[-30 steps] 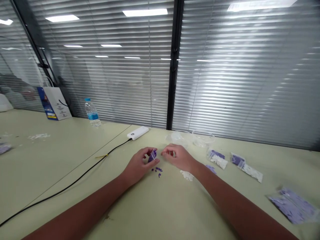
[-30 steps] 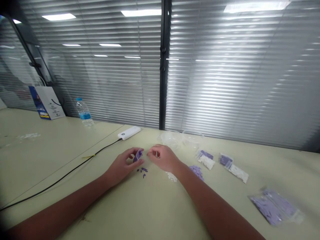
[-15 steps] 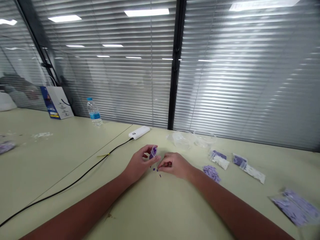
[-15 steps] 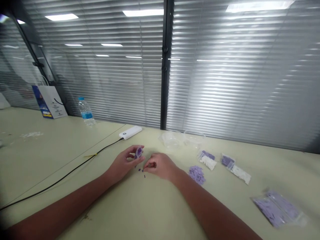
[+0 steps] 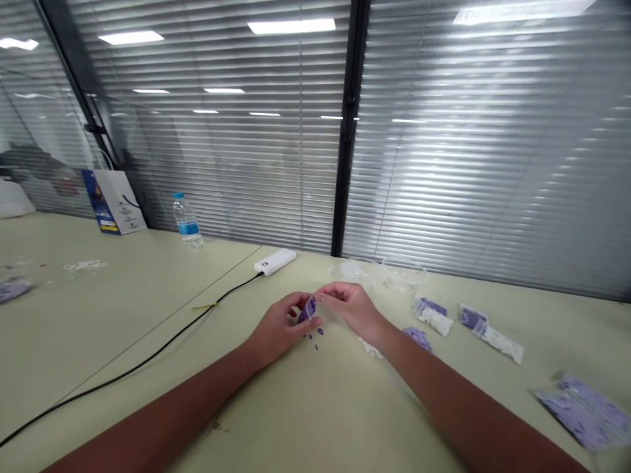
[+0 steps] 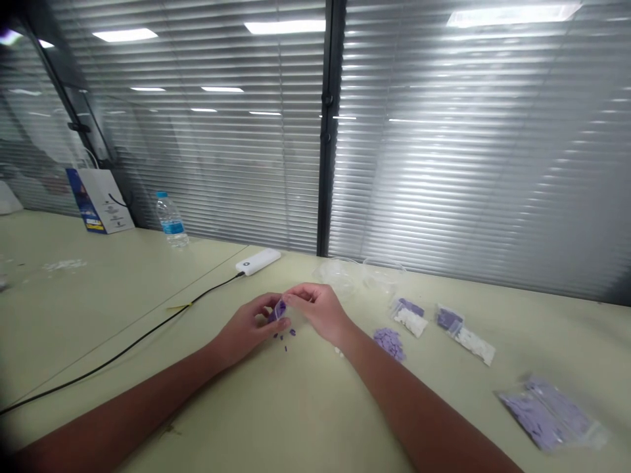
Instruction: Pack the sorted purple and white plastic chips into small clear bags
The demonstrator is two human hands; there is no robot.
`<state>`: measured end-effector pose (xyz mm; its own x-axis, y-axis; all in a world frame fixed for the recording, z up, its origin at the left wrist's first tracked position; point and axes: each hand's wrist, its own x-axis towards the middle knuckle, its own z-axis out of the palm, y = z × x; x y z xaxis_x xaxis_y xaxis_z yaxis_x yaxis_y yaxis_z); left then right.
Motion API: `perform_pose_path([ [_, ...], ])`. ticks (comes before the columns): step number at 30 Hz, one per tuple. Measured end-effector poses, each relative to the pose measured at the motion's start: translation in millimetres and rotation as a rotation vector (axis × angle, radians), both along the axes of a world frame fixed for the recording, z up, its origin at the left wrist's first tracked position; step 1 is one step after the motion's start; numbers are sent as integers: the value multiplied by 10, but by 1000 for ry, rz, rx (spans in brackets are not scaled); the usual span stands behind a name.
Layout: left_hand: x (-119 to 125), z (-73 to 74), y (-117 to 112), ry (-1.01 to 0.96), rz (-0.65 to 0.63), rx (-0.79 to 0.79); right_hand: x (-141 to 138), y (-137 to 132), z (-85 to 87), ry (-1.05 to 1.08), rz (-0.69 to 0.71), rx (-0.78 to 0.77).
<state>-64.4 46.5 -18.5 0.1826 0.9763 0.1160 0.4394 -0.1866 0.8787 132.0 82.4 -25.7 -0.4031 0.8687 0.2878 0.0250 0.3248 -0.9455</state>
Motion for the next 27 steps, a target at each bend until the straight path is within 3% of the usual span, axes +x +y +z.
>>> perform_pose_path([
  [6,35,30,-53,-22,-95,-61,-15,-58,30,-12,-35,75],
  [13,49,34,-66,-99,-113,-109,68,-68,118,-132,-82,195],
  [24,-1,37,-58,-267,-185,-167,3,-202,107,-339,6,462],
  [27,-17,13,-21,-360,-197,-223,-24,-206,90,-275,-73,495],
])
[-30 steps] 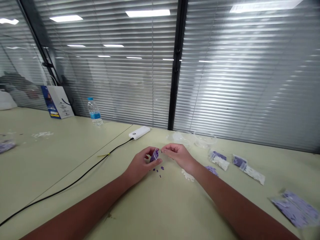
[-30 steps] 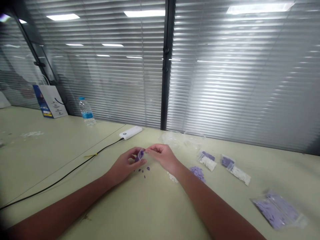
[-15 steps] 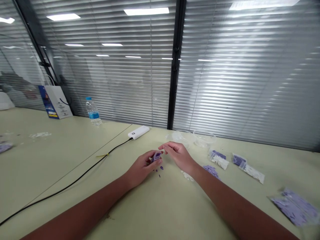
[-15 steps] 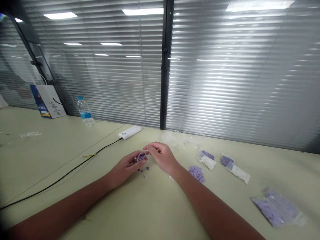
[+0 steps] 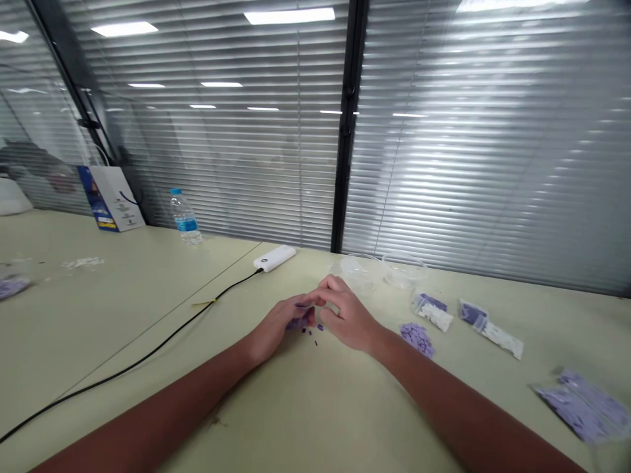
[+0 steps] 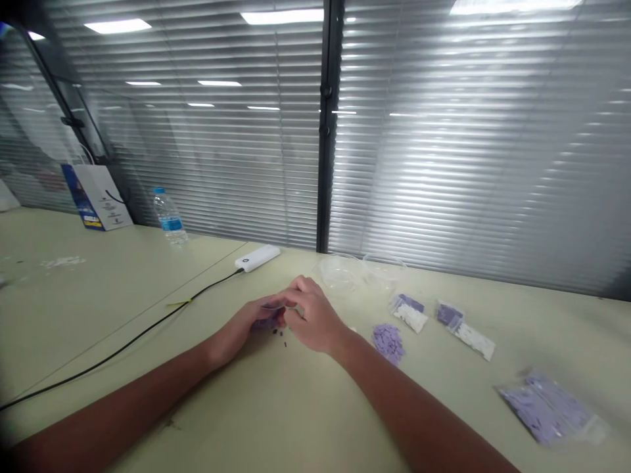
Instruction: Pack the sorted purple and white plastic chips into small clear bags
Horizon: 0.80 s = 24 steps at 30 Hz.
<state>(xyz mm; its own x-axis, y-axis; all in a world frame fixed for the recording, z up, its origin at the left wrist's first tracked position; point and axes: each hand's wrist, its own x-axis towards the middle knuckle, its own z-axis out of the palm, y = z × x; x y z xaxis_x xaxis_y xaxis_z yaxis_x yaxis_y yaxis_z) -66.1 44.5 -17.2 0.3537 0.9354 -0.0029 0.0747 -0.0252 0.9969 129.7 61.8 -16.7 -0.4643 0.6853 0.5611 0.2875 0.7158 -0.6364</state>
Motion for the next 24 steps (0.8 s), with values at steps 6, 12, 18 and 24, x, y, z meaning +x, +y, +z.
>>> perform_pose_path([
  [6,-59,-70,103,-169,80,-132,-55,30,-176,148,-230,8],
  [12,-93,-100,196,-174,215,-162,-207,-84,-412,48,-273,-22],
  [18,-91,-83,193,-165,244,-122,-226,-111,-437,35,-301,-48],
  [24,-93,-62,178,-163,160,-158,-216,-101,-425,48,-303,-80],
])
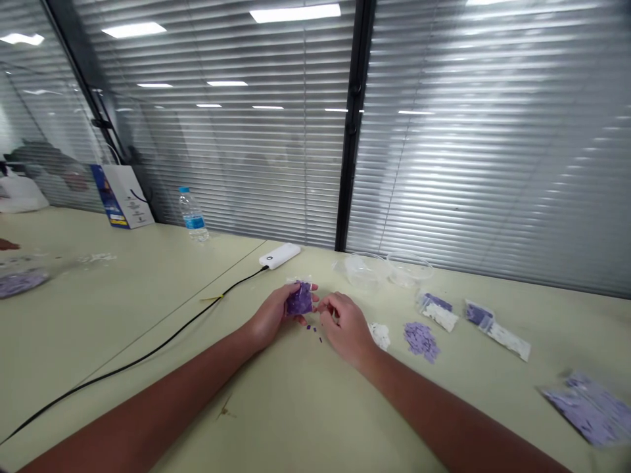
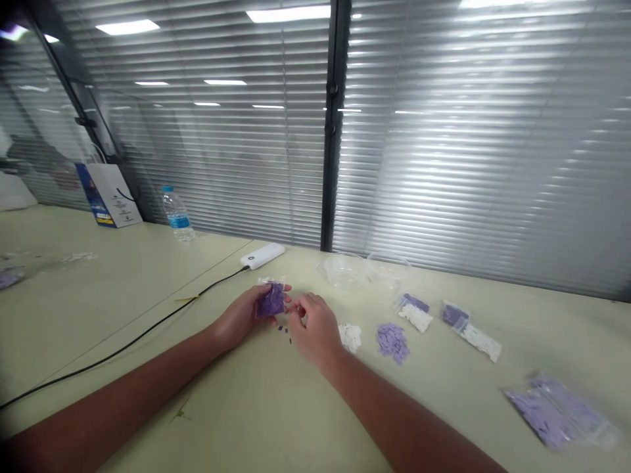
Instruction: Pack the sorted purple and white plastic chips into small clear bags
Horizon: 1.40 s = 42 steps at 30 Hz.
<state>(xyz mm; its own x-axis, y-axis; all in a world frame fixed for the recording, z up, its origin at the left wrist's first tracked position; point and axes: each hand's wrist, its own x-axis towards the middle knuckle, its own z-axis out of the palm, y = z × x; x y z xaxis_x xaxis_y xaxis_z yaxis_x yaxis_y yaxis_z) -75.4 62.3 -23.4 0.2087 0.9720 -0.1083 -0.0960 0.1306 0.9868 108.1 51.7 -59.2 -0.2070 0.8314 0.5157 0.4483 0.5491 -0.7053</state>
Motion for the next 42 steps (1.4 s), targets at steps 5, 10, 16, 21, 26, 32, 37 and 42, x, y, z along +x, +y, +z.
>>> perform_pose_path([
  [5,16,18,-27,15,-8,2,6,9,-7,-3,9,-28],
  [10,8,-16,-2,24,20,13,24,48,-29,-20,25,-45],
  [16,-25,-29,34,47,90,20,10,23,-39,-153,145,28],
  [21,-23,-13,28,78,116,32,8,27,-57,-203,96,73],
  [26,-6,-27,18,145,103,86,41,71,-64,-210,-14,95],
  [32,-18,-42,-13,356,65,206,196,178,-30,-326,-49,177],
  [37,-38,-4,-76,521,-78,294,339,234,73,-450,218,220],
  [42,-17,19,-106,610,-117,320,422,235,160,-456,309,180],
])
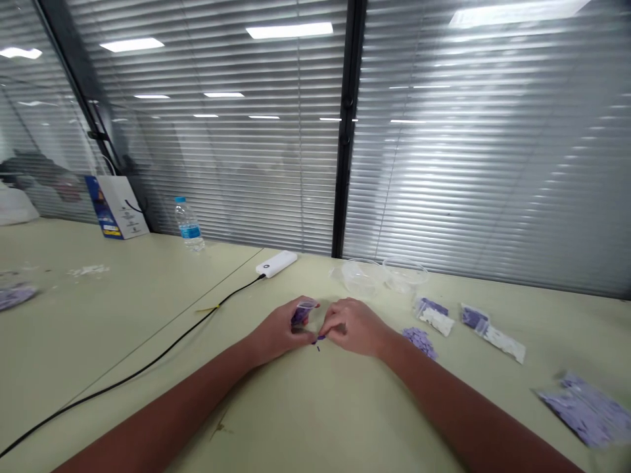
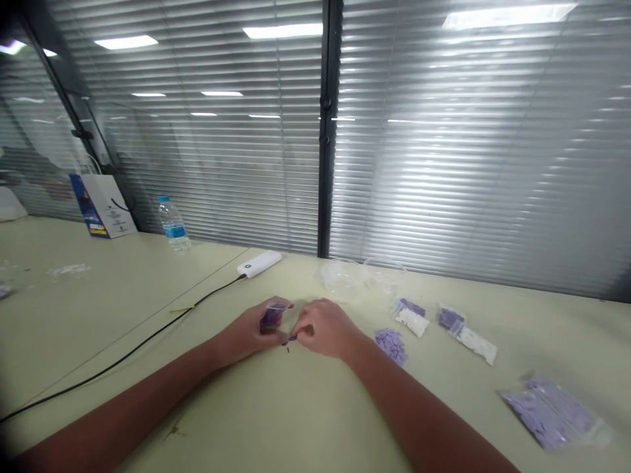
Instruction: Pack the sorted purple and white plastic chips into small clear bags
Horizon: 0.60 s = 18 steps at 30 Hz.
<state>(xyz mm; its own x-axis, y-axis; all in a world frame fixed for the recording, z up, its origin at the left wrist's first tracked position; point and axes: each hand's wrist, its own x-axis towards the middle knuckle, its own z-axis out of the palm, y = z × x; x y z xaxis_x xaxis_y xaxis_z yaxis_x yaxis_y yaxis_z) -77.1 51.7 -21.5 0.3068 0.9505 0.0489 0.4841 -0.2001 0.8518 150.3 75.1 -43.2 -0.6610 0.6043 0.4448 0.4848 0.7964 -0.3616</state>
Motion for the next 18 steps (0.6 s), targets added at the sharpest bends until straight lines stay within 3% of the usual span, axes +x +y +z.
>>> perform_pose_path([
  [7,-22,-32,48,19,58,40,32,-32,73,-25,-33,-99],
  [15,-49,-69,99,6,100,41,-262,-220,169,-181,-294,-185],
  [18,-46,-84,111,8,99,45,-357,-318,239,-269,-317,-169],
])
